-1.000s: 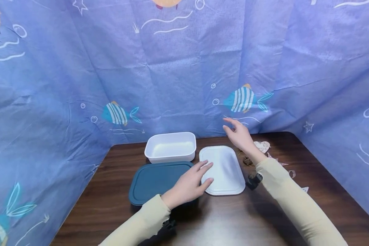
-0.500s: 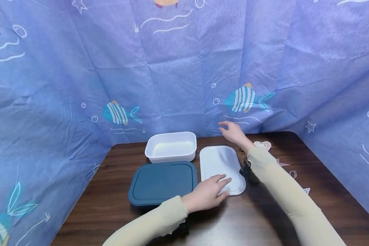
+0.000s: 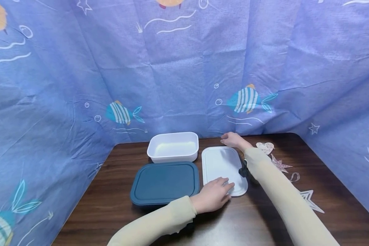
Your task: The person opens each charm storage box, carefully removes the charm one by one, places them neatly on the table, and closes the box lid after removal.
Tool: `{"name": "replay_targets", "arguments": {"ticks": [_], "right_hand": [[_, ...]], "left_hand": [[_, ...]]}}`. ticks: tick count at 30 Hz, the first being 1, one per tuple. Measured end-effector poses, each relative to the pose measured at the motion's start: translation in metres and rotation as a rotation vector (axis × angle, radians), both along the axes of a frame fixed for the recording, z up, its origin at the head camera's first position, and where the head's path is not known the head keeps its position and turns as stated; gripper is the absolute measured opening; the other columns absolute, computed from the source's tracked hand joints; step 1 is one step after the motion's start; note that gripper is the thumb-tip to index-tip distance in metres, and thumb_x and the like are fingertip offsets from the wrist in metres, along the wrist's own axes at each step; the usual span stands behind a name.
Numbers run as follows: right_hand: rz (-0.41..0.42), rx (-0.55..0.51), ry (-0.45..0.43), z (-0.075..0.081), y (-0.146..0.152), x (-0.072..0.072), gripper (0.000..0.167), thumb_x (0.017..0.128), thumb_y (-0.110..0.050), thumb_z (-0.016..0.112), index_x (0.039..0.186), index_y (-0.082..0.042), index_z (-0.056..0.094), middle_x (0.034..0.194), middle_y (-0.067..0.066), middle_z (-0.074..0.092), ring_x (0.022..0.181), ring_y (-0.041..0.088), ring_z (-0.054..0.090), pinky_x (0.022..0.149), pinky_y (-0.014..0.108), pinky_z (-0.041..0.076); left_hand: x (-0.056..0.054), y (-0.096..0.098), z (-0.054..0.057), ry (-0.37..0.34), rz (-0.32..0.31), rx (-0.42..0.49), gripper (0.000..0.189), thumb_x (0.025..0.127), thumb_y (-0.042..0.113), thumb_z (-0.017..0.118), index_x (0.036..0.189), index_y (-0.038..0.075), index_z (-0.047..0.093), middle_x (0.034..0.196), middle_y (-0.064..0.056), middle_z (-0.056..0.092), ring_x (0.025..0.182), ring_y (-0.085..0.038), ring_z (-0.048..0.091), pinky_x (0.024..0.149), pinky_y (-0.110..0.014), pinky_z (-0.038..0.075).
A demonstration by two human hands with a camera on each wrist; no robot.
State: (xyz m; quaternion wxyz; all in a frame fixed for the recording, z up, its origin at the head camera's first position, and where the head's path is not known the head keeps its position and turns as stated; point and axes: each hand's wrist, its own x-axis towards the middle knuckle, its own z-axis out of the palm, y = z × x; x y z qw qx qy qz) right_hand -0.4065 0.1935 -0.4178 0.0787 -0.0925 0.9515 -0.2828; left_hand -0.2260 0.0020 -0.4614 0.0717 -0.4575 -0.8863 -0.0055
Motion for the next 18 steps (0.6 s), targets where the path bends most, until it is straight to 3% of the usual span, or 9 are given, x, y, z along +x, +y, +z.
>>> {"name": "replay_targets", "arguments": {"ticks": [7,13,18], "right_hand": [[0.026,0.009,-0.12,-0.008,0.001,0.005,0.049,0.101,-0.019,0.052,0.138,0.013,0.052,0.142,0.03,0.051,0.132,0.044,0.048,0.108,0.051,0.041],[0.052,0.11,-0.104,-0.014,0.001,0.004,0.049,0.099,-0.02,0.054,0.132,0.015,0.056,0.138,0.03,0.055,0.129,0.044,0.051,0.106,0.049,0.043],[0.029,0.102,-0.108,-0.015,-0.002,0.005,0.047,0.099,-0.02,0.055,0.131,0.014,0.057,0.134,0.03,0.058,0.125,0.044,0.054,0.104,0.048,0.045]], "left_hand": [[0.001,0.002,0.002,-0.062,0.029,-0.036,0.043,0.1,0.031,0.064,0.14,0.015,0.061,0.137,-0.009,0.06,0.127,-0.024,0.057,0.103,-0.031,0.047],[0.006,0.003,0.003,-0.105,0.05,-0.068,0.043,0.1,0.033,0.064,0.14,0.017,0.061,0.14,-0.009,0.058,0.128,-0.026,0.056,0.102,-0.032,0.048],[0.008,0.002,0.004,-0.11,0.062,-0.067,0.043,0.099,0.033,0.065,0.139,0.019,0.062,0.14,-0.008,0.057,0.128,-0.024,0.056,0.097,-0.032,0.051]]}}
